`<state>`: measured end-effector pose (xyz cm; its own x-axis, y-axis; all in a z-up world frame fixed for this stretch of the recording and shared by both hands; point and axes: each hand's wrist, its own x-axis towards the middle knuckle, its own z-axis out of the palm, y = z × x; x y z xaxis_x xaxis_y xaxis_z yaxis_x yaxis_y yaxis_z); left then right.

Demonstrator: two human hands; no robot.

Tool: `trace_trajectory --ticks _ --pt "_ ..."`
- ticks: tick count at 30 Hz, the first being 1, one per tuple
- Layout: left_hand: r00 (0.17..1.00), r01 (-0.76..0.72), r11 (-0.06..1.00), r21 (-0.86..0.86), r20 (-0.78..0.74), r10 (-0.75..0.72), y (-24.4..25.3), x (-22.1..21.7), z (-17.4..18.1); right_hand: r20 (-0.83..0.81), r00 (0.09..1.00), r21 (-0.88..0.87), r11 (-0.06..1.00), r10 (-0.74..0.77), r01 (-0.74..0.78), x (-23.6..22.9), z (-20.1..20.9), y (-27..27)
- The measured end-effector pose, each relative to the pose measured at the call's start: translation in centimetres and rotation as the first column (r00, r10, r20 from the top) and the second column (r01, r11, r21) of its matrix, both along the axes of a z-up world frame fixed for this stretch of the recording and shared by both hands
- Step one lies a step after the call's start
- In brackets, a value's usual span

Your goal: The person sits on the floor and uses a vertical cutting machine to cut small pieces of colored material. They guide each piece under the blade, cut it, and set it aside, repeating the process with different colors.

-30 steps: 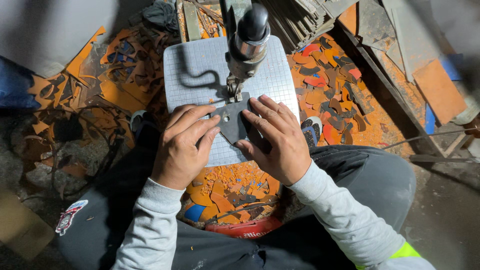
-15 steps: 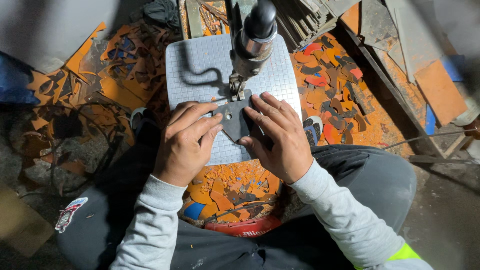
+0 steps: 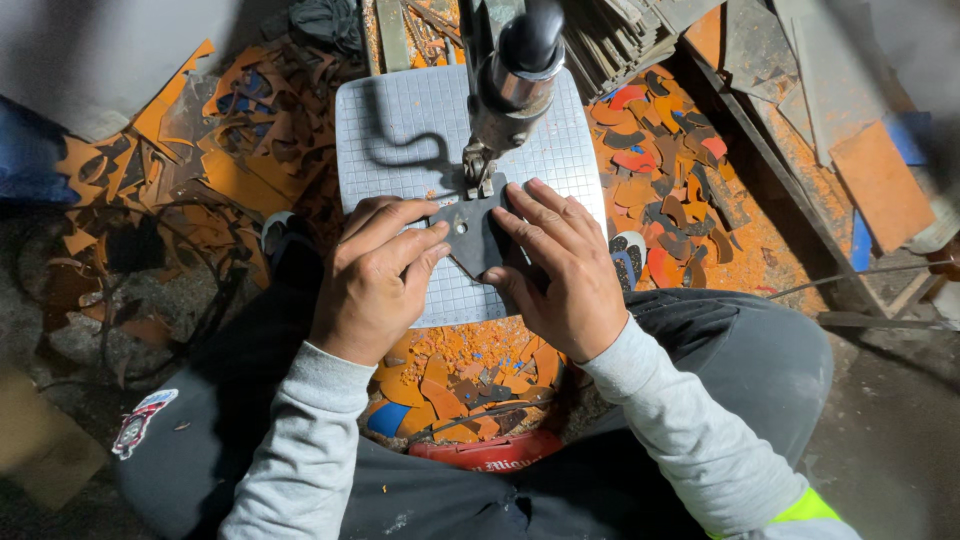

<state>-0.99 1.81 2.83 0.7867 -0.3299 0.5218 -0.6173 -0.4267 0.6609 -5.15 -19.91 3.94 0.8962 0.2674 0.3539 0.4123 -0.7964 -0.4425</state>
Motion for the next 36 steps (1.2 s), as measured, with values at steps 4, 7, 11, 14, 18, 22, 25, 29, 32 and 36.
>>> trace_trajectory --ticks 4,7,11,14,18,22,25,29,32,36 --pt "1.000 -0.003 1.000 0.003 -0.002 0.003 -0.03 0.07 0.02 -0.003 1.000 0.004 1.000 0.002 -0.002 0.11 0.02 -0.02" --pt "1.000 -0.006 1.000 0.008 -0.008 0.006 -0.08 0.07 0.02 -0.006 1.000 0.007 1.000 0.006 -0.006 0.17 0.07 -0.05" --pt "1.000 -0.022 1.000 -0.003 -0.005 0.022 -0.34 -0.06 0.00 -0.014 1.000 0.016 1.000 0.005 -0.005 0.28 0.07 -0.05" --pt "0.999 -0.029 1.000 0.010 -0.017 0.029 -0.42 -0.07 -0.05 -0.010 1.000 0.027 1.000 0.012 -0.012 0.35 0.03 -0.08" --pt "0.999 -0.042 0.999 -0.004 -0.005 0.042 -0.58 -0.06 -0.10 0.000 1.000 0.086 0.996 -0.021 0.021 0.08 -0.02 -0.01" --pt "0.998 -0.057 0.998 -0.004 -0.021 0.057 -0.82 -0.29 -0.12 0.017 0.999 0.107 0.993 -0.045 0.043 -0.48 0.12 0.23" --pt "0.998 -0.068 0.998 -0.004 -0.012 0.068 -0.91 -0.39 -0.06 0.043 0.999 0.107 0.994 -0.003 -0.002 -0.60 0.37 0.26" --pt "0.998 -0.066 0.998 -0.001 0.002 0.066 -0.95 -0.39 -0.05 0.048 0.998 0.116 0.992 -0.052 0.046 -0.44 0.28 0.62" --pt "0.998 -0.068 0.998 0.001 -0.016 0.068 -0.93 -0.41 -0.08 0.040 0.996 0.126 0.989 -0.082 0.076 -0.29 0.20 0.76" --pt "0.997 -0.072 0.997 -0.004 -0.012 0.072 -0.99 -0.32 -0.17 0.023 0.995 0.134 0.986 -0.099 0.095 -0.31 0.18 0.84"
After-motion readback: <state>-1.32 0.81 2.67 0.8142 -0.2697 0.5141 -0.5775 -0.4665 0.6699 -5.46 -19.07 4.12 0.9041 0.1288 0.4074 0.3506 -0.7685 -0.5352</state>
